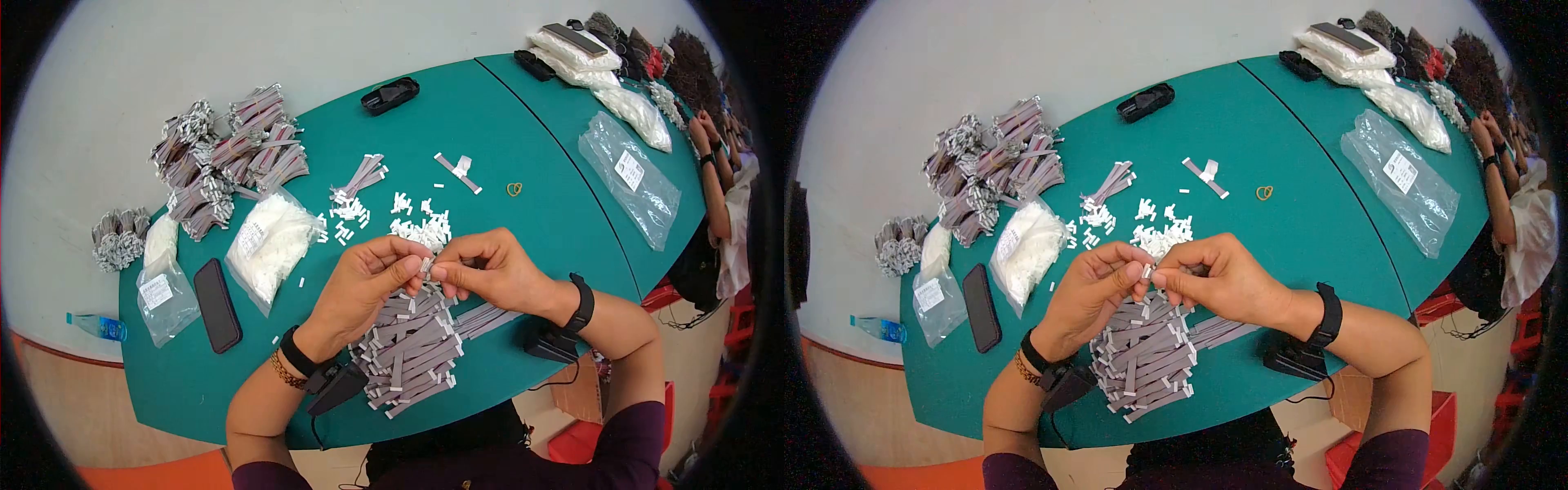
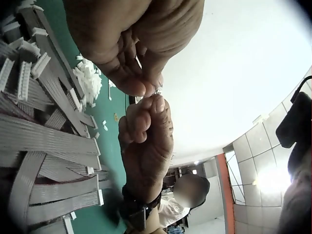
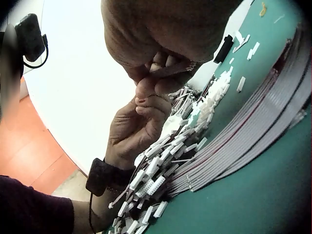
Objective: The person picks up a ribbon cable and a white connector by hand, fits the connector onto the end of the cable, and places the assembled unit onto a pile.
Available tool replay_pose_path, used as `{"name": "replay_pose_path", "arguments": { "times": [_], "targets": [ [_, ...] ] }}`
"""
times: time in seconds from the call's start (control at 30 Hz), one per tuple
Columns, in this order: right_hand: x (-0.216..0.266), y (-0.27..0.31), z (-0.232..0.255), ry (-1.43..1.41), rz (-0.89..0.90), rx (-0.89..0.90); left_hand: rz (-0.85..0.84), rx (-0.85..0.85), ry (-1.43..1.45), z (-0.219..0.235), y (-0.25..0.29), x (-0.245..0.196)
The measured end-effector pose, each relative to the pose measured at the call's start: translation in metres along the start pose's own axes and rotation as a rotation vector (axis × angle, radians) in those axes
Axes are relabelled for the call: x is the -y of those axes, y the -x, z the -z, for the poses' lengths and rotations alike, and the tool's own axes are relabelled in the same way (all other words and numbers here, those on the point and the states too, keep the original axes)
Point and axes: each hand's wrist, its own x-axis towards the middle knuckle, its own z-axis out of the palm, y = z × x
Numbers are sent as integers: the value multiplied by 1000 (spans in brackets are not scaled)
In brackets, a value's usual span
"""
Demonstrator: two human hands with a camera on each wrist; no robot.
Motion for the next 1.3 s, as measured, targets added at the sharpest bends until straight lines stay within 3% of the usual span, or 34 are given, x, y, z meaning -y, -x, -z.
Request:
{"name": "replay_pose_path", "arguments": {
  "times": [1.3],
  "targets": [
    [-3, 2, -4, 0, 45, -66, 14, 25, 65, -2, 1, 0]
  ]
}}
